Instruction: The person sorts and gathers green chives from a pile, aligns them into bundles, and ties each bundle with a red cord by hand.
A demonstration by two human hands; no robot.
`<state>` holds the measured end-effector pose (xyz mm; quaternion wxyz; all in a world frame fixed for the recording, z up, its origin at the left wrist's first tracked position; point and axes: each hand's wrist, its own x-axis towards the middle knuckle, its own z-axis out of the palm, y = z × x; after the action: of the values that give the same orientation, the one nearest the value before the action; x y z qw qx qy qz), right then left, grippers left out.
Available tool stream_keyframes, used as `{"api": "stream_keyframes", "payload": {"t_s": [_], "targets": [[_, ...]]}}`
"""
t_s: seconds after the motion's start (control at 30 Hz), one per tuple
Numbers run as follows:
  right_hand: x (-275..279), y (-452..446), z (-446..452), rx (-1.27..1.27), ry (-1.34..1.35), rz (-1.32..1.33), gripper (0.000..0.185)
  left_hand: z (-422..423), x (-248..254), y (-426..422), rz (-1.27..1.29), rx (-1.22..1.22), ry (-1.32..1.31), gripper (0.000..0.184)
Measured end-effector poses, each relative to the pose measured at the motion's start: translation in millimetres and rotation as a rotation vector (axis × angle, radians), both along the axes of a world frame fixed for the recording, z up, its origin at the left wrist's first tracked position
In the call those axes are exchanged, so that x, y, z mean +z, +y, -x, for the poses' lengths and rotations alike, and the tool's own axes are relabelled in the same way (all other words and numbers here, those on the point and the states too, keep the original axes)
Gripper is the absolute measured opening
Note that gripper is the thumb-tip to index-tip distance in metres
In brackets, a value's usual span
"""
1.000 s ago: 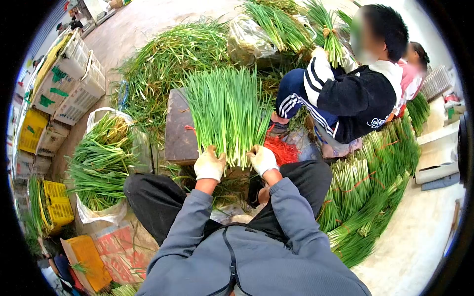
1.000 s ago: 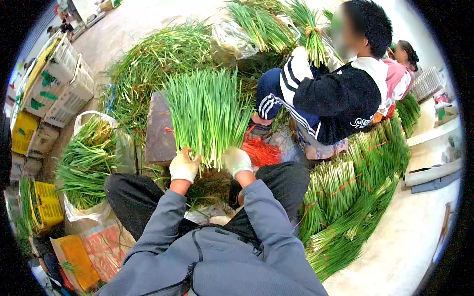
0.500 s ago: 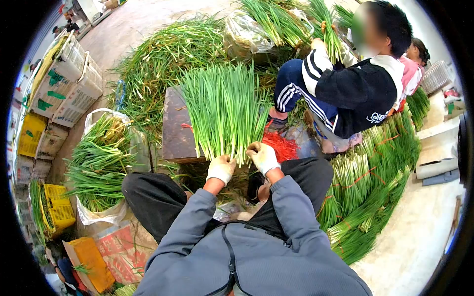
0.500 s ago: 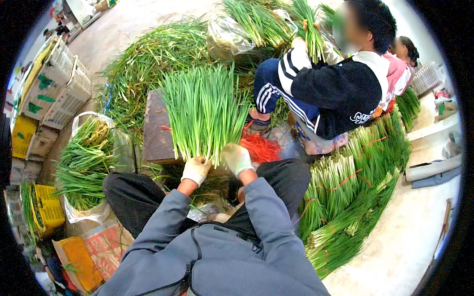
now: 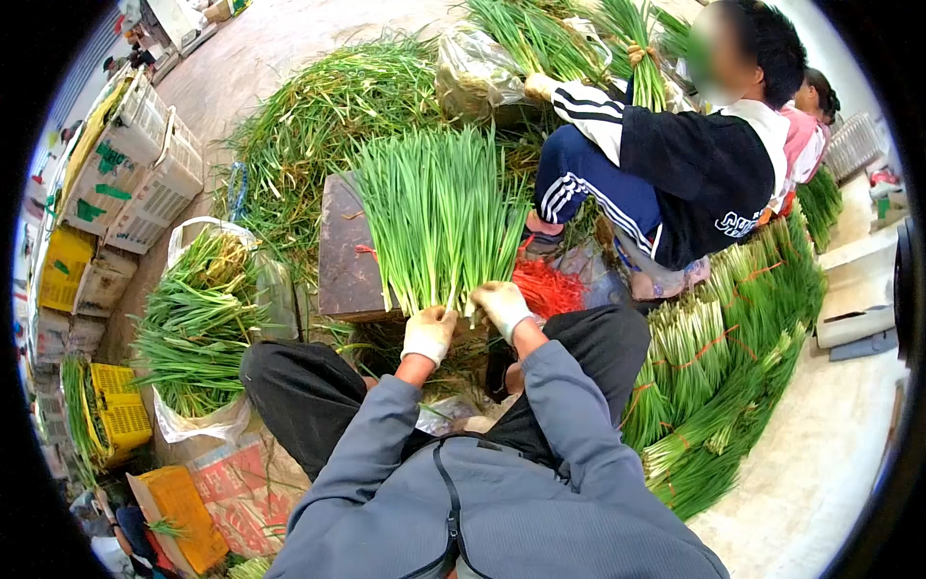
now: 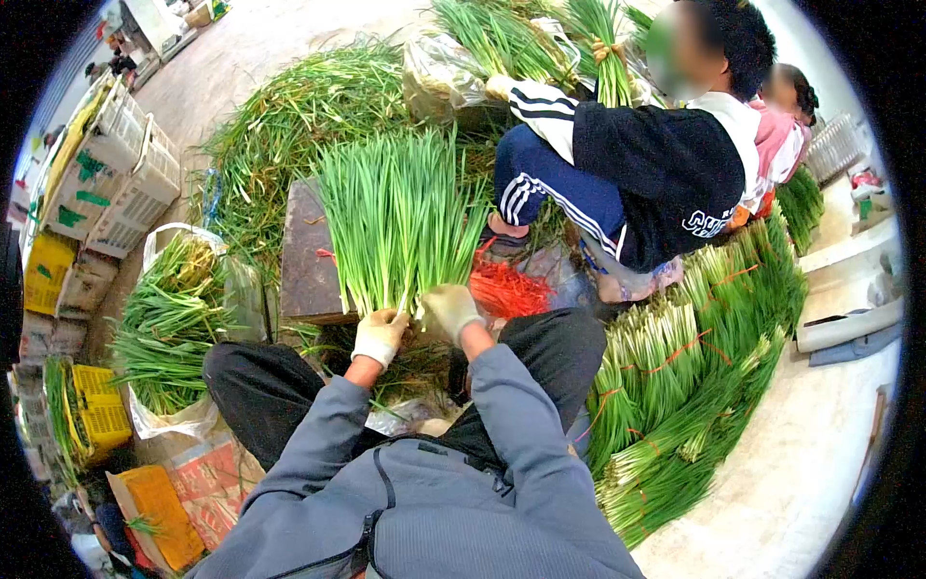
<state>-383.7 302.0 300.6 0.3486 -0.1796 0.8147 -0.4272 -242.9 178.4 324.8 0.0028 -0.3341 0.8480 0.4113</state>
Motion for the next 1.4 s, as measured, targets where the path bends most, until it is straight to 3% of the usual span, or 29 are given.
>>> {"api": "stream_keyframes", "payload": {"t_s": [0.07, 0.1, 0.23, 0.3, 0.37, 0.43, 0.53, 0.6, 0.67, 0.73, 0.8, 0.87, 0.93, 1.0, 1.07, 1.13, 1.2, 1.27, 1.4], "targets": [[-7, 12, 7, -0.056, -0.17, 0.203, 0.023, -4, 13, -3, -0.262, 0.084, -0.001, 0.039], [3, 17, 11, -0.077, -0.237, 0.254, 0.021, -4, 8, -5, -0.089, 0.032, -0.003, 0.039], [40, 35, 2, -0.143, -0.32, 0.383, 0.018, -10, 13, 4, -0.121, 0.076, 0.059, 0.037], [63, 43, -8, -0.167, -0.318, 0.533, 0.015, -13, 17, 9, 0.122, 0.139, 0.086, 0.036], [90, 52, -19, -0.139, -0.254, 0.631, 0.013, -16, 24, 8, 0.096, 0.12, 0.108, 0.036], [111, 55, -39, -0.377, -0.375, 0.625, 0.011, -16, 33, 10, 0.049, 0.068, 0.096, 0.037], [74, 64, -66, -0.39, -0.038, 0.407, 0.013, -15, 24, 27, 0.076, -0.002, 0.075, 0.036], [25, 84, -90, 0.002, 0.373, 0.003, 0.023, -14, 23, 34, 0.054, -0.031, -0.041, 0.035], [21, 95, -108, 0.59, 0.184, -0.277, 0.033, -12, 15, 36, 0.066, -0.053, -0.054, 0.036], [16, 97, -122, 1.012, 0.083, -0.532, 0.042, -10, 6, 37, 0.077, -0.068, -0.057, 0.037], [14, 89, -110, 0.905, 0.289, -0.58, 0.038, -4, 4, 39, 0.089, -0.085, -0.055, 0.037], [27, 78, -84, 0.437, 0.326, -0.443, 0.034, 1, 3, 41, 0.092, -0.104, -0.125, 0.038], [12, 68, -50, 0.185, 0.542, -0.238, 0.032, 3, -2, 41, 0.08, -0.108, -0.113, 0.04], [9, 48, -18, -0.048, 0.467, -0.143, 0.032, 6, 12, 38, 0.047, -0.108, -0.18, 0.044], [-1, 33, 7, -0.045, 0.444, -0.222, 0.03, 10, -5, 34, 0.037, -0.077, -0.149, 0.046], [-19, 27, 17, -0.034, 0.486, -0.191, 0.03, 12, -23, 27, -0.14, -0.043, -0.022, 0.047], [-22, 20, 19, -0.047, 0.257, -0.245, 0.029, 11, -28, 19, -0.158, -0.052, 0.112, 0.039], [-22, 21, 17, -0.034, 0.224, -0.195, 0.029, 13, -33, 13, -0.821, 0.113, 0.055, 0.039], [-34, 33, 26, 0.108, 0.475, 0.032, 0.024, 11, -37, 17, -0.943, 0.263, 0.121, 0.032]]}}
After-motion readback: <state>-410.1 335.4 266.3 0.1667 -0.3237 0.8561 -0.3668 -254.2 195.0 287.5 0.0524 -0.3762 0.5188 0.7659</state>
